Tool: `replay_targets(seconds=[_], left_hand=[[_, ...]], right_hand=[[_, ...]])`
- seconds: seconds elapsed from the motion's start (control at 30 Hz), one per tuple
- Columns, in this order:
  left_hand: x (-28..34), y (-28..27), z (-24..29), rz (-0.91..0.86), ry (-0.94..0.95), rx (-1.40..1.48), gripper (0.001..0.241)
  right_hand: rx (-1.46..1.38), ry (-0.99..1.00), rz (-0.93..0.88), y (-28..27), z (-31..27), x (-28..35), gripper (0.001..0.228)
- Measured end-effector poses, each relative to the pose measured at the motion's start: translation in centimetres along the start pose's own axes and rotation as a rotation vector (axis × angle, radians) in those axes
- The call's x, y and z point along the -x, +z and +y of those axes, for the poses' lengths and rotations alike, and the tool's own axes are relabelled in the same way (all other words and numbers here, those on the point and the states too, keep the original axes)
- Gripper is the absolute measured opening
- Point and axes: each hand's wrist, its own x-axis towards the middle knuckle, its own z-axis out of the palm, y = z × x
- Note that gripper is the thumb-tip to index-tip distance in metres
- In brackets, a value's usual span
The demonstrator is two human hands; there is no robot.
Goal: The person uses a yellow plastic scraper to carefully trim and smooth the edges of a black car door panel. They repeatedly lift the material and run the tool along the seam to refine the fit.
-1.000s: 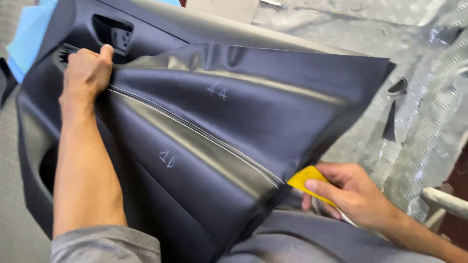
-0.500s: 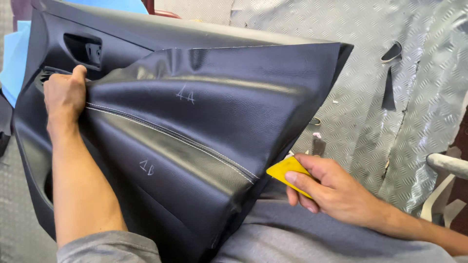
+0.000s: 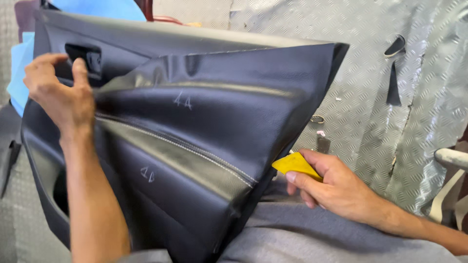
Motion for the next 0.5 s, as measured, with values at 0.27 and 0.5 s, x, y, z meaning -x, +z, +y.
replay_targets(seconds=[0.27, 0.5], left_hand=[[-3.7, -8.1, 25.8, -0.822, 0.769, 0.775, 0.029], [-5.4, -6.7, 30.3, -1.042, 1.178, 0.045, 0.014]], right_hand=[[0.183, -0.195, -0.124, -0.5, 0.9, 0.4, 0.017], [0.475, -0.325, -0.195, -0.1, 0.0, 1.4, 0.031]])
